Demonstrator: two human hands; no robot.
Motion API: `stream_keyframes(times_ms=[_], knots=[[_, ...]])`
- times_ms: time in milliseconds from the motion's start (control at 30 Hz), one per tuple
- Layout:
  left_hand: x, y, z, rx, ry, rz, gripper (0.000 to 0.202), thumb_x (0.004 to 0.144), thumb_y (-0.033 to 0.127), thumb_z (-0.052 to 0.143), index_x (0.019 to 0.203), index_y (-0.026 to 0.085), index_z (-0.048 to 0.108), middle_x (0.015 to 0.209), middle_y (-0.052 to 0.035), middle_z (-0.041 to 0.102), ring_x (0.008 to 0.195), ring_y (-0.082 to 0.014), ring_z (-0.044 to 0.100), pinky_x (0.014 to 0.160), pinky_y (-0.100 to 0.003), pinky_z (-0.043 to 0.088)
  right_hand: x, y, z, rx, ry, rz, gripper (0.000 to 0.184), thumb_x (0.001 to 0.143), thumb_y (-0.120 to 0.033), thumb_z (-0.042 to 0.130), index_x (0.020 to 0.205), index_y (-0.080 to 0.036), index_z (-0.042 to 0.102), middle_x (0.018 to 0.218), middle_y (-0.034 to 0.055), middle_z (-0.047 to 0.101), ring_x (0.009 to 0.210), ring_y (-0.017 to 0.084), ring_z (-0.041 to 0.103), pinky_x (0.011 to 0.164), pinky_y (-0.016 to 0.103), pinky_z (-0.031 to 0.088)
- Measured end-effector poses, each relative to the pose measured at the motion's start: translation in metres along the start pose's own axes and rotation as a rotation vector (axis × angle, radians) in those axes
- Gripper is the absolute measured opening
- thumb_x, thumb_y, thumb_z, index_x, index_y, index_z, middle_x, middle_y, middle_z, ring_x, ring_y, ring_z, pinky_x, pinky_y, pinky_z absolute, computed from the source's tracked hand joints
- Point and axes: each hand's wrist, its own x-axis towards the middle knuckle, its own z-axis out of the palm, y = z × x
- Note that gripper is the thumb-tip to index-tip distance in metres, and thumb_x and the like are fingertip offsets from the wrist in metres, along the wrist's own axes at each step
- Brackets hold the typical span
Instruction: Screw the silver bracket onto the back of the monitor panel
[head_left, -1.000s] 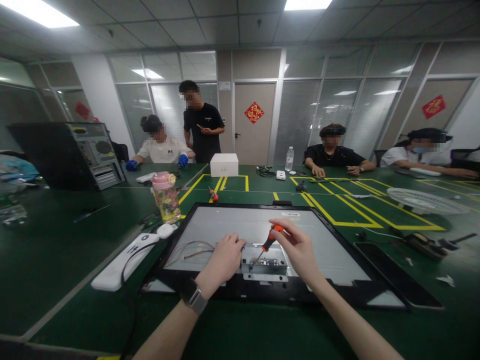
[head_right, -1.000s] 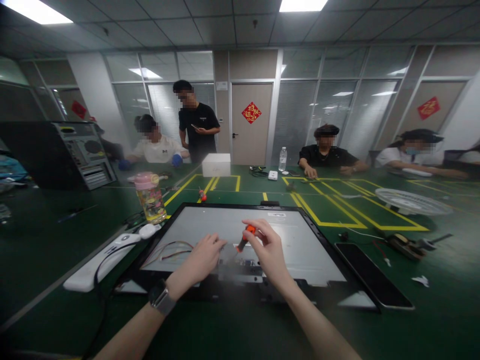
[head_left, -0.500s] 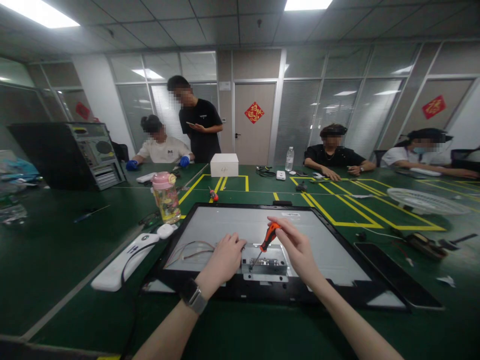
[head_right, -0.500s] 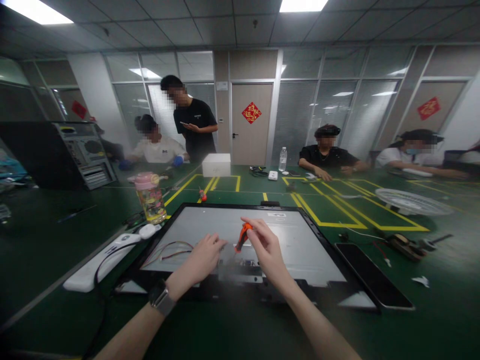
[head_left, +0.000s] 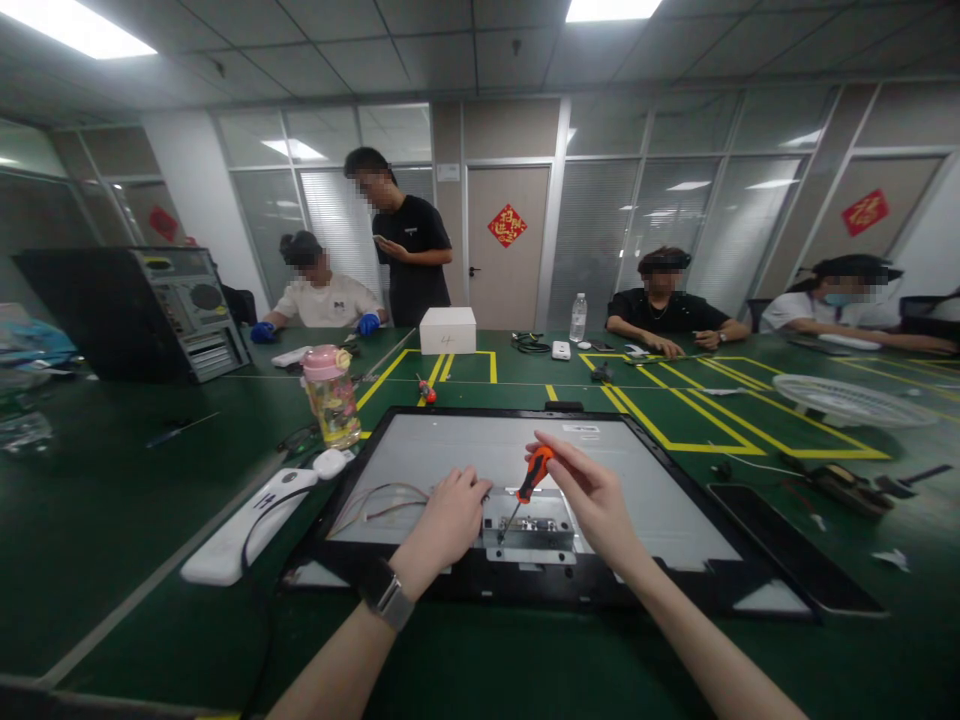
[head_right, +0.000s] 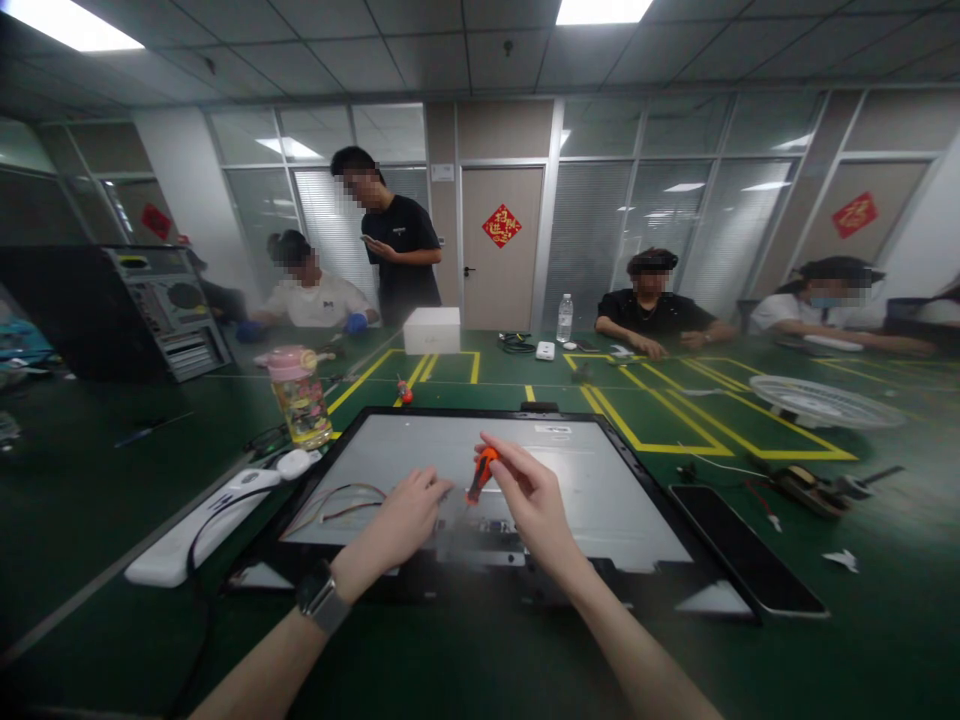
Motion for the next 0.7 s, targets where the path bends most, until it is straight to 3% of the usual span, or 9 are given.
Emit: stream_keyframes(times_ms=[100, 300, 567, 700], knots=[[0.0005, -0.0005, 0.0017, -0.002, 0.004, 0.000, 0.039, 0.092, 0.010, 0.040, 0.125, 0.019, 0.059, 0.115, -0.0097, 0.058, 0.105, -0.0263, 0.053, 0.093, -0.040, 0.046, 0.0004, -0.0001, -0.0006, -0.056, 0.029, -0.034, 0.027, 0.089, -0.034, 0.067, 0.113, -0.026, 0.075, 0.099, 0.0068, 0.074, 0.090, 0.023, 0.069, 0.082, 0.038, 0.057], [0.0008, -0.0004, 0.0022, 0.001, 0.004, -0.003, 0.039, 0.094, 0.010, 0.038, 0.125, 0.020, 0.059, 0.114, -0.0096, 0.058, 0.104, -0.0259, 0.054, 0.093, -0.040, 0.046, -0.0001, -0.0014, 0.0000, 0.046, -0.036, 0.005, 0.029, 0.094, -0.037, 0.059, 0.117, -0.027, 0.072, 0.104, 0.0067, 0.076, 0.099, 0.024, 0.071, 0.091, 0.041, 0.055], [0.0006, 0.0002, 0.0014, 0.007, -0.001, -0.009, 0.038, 0.093, 0.010, 0.039, 0.124, 0.021, 0.058, 0.115, -0.0093, 0.058, 0.105, -0.0260, 0.054, 0.094, -0.040, 0.046, 0.0022, -0.0023, 0.0019, 0.183, -0.010, 0.022, 0.015, 0.082, -0.039, 0.073, 0.086, -0.025, 0.077, 0.085, 0.0037, 0.066, 0.074, 0.020, 0.068, 0.067, 0.033, 0.058], [0.0007, 0.0007, 0.0014, 0.002, -0.002, -0.007, 0.038, 0.093, 0.010, 0.039, 0.124, 0.020, 0.059, 0.114, -0.0096, 0.058, 0.105, -0.0263, 0.054, 0.093, -0.040, 0.046, 0.0032, 0.0040, -0.0014, 0.237, -0.058, 0.108, 0.020, 0.087, -0.040, 0.068, 0.102, -0.028, 0.076, 0.094, 0.0045, 0.071, 0.081, 0.020, 0.070, 0.077, 0.036, 0.057]])
